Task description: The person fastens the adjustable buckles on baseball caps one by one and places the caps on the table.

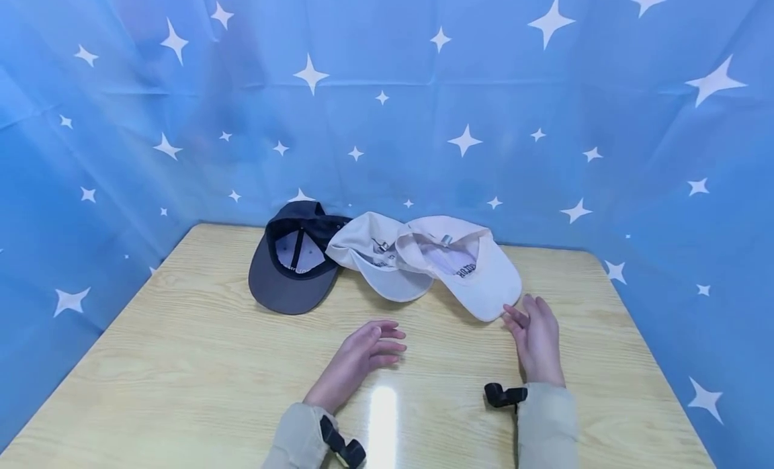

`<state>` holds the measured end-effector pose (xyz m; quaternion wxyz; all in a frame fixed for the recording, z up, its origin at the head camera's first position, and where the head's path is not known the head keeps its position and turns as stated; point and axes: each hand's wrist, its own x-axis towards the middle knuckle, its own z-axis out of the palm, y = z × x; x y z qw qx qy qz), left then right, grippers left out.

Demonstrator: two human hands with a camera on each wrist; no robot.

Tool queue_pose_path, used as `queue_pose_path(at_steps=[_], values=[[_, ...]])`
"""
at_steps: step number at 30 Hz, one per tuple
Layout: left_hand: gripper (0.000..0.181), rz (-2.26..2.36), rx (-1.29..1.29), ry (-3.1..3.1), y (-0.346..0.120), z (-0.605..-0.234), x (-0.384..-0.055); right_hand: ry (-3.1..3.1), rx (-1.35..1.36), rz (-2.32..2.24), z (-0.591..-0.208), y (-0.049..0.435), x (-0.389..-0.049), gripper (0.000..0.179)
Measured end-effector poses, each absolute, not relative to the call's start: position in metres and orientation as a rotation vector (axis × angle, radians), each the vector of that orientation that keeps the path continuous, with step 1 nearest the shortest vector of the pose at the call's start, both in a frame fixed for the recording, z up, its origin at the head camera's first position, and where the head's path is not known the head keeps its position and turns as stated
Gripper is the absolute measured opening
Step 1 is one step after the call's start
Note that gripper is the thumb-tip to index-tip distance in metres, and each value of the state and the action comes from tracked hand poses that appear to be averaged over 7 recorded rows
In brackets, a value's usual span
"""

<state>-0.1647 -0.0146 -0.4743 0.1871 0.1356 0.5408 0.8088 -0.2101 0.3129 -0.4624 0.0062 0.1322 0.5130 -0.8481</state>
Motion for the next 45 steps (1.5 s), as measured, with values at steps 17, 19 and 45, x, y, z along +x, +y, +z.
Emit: queue_pose_path(at_steps=[17,19,45], values=[[0.048,2.247,0.432,1.475,-0.003,-0.473,-0.162,1.654,0.398,-2.641,-0.459,0.331,-0.200,0.076],[0.048,2.245,0.450,1.477,-0.004,-0.474,-0.161,1.720,0.436,-2.626,-0.461,0.327,-0.199,0.071],[0.048,2.208,0.201,1.814,-0.004,-0.477,-0.171,2.204,0.442,-2.516,-0.478,0.276,-0.194,0.034]])
